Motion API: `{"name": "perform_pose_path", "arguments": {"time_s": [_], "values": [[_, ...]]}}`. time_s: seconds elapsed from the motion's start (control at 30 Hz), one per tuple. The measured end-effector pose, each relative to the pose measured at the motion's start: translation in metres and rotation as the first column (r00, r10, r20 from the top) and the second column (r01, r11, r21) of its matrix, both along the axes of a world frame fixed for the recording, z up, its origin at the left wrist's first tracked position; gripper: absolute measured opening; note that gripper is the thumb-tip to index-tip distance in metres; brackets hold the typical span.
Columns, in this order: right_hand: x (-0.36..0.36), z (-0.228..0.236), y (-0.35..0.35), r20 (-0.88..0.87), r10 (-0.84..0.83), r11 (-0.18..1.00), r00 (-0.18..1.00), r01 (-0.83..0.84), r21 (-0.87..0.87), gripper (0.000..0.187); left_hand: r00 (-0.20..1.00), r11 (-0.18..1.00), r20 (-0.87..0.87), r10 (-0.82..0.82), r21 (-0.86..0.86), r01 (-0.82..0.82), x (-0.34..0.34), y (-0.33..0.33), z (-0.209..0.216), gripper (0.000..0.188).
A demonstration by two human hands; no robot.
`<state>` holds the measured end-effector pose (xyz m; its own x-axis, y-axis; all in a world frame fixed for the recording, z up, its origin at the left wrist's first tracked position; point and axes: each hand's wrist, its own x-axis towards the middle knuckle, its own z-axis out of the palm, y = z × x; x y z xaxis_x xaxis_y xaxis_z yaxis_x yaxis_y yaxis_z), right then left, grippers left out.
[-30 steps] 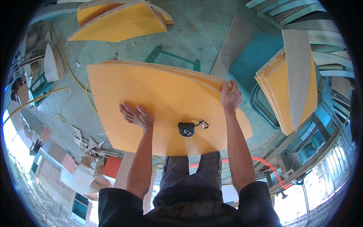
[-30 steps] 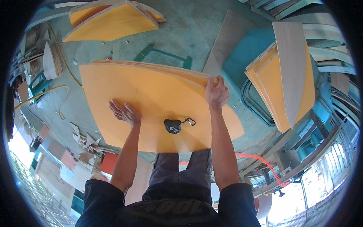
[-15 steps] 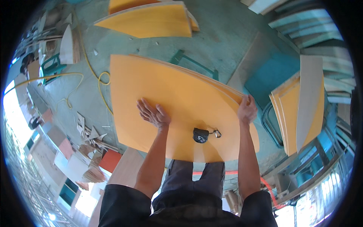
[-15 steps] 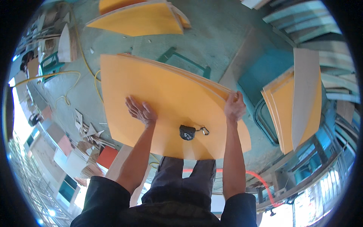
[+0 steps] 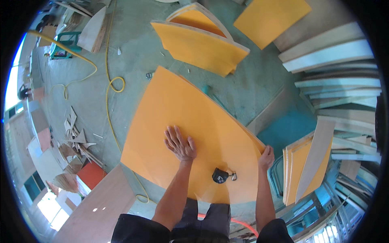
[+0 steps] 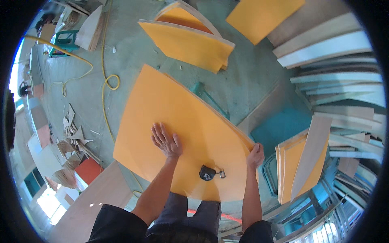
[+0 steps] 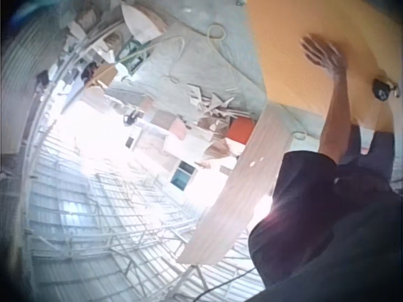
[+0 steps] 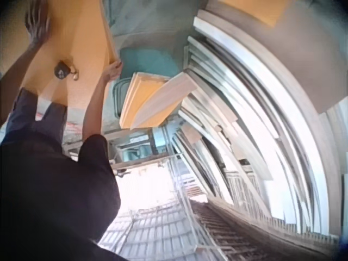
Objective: The person measures curved wooden panels with a tape measure, carries them, and uses a pneumatic nailer to attach pieces together. They also handle various tools including a drill and a sander on a workbench.
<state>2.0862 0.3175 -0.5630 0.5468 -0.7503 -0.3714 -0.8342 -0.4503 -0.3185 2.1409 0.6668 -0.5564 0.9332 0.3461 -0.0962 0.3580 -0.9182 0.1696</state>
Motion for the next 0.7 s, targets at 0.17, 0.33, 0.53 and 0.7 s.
{"name": "perform_pose_path", "arguments": {"time_s": [0.17, 0.33, 0.53, 0.7], "values": [[0.013, -0.013, -0.013, 0.029, 0.227, 0.964, 0.973, -0.221, -0.146, 0.03, 1.0, 1.0, -0.024, 0.005, -0.012, -0.005, -0.001, 0.001, 0.0, 0.071], [0.217, 0.037, 0.08, 0.478, 0.564, 0.819, 0.674, -0.531, -0.218, 0.041, 1.0, 1.0, -0.027, 0.006, 0.003, -0.006, -0.004, 0.008, 0.003, 0.071], [0.414, 0.007, 0.16, 0.249, 0.808, 0.589, 0.534, -0.741, -0.322, 0.074, 0.999, 1.0, -0.027, -0.017, -0.021, 0.016, 0.0, 0.0, 0.0, 0.071], [0.402, -0.013, 0.191, 0.118, 0.831, 0.523, 0.543, -0.694, -0.494, 0.056, 0.999, 1.0, -0.033, -0.008, -0.006, 0.007, -0.003, 0.004, 0.0, 0.07]]}}
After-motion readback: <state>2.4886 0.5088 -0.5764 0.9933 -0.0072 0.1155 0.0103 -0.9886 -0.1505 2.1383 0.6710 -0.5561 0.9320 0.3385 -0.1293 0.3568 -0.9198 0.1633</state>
